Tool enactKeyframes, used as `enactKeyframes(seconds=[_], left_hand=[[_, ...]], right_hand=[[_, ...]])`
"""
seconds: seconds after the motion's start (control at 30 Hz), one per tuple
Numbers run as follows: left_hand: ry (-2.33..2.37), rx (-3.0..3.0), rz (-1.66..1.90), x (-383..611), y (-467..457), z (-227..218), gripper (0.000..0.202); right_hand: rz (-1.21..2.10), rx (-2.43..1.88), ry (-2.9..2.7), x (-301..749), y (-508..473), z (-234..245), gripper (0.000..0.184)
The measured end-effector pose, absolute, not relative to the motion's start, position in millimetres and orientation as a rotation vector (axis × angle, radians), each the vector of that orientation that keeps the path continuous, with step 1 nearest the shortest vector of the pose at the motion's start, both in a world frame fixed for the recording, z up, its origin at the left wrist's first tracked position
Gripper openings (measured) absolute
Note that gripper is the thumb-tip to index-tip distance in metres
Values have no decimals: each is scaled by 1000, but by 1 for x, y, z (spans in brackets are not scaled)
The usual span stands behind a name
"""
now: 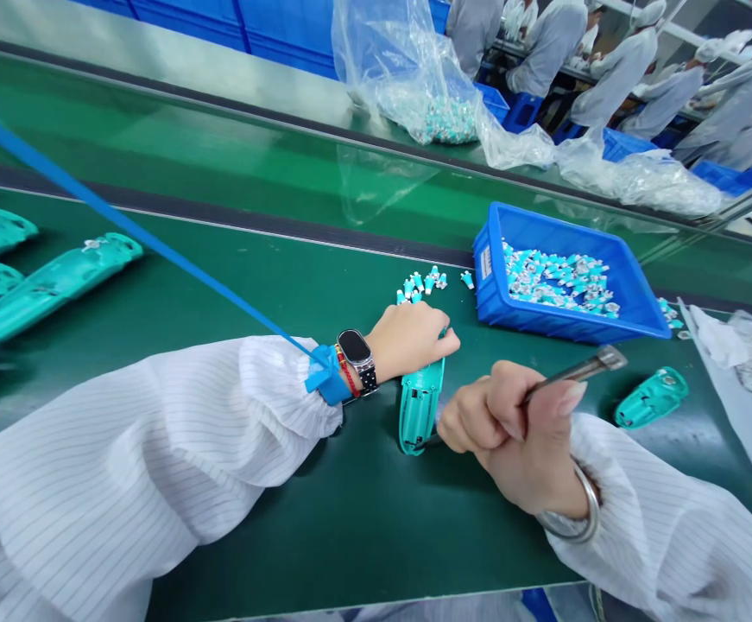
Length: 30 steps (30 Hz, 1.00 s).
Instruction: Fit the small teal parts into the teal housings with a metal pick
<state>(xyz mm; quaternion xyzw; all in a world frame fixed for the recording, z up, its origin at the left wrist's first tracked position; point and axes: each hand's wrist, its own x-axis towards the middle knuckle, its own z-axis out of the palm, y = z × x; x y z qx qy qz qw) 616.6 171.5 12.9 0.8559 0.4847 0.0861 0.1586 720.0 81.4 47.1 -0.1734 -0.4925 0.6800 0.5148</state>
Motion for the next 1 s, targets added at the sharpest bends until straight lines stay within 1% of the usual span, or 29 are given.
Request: enactKeyframes(seconds=[0.4, 0.63, 0.77, 1.0], left_hand=[[1351, 2450, 238, 616, 170, 15, 37], [1398, 2445, 246, 616, 169, 12, 36], [1431, 2422, 234, 616, 170, 12, 36], [1456, 2449, 234, 623, 175, 12, 38]], right_hand=[[1561, -444, -1172, 716, 78, 43, 52], [1341, -427, -1209, 710, 70, 34, 46], [1391, -489, -1151, 712, 76, 37, 44], [1445, -478, -1112, 731, 84, 41, 47]])
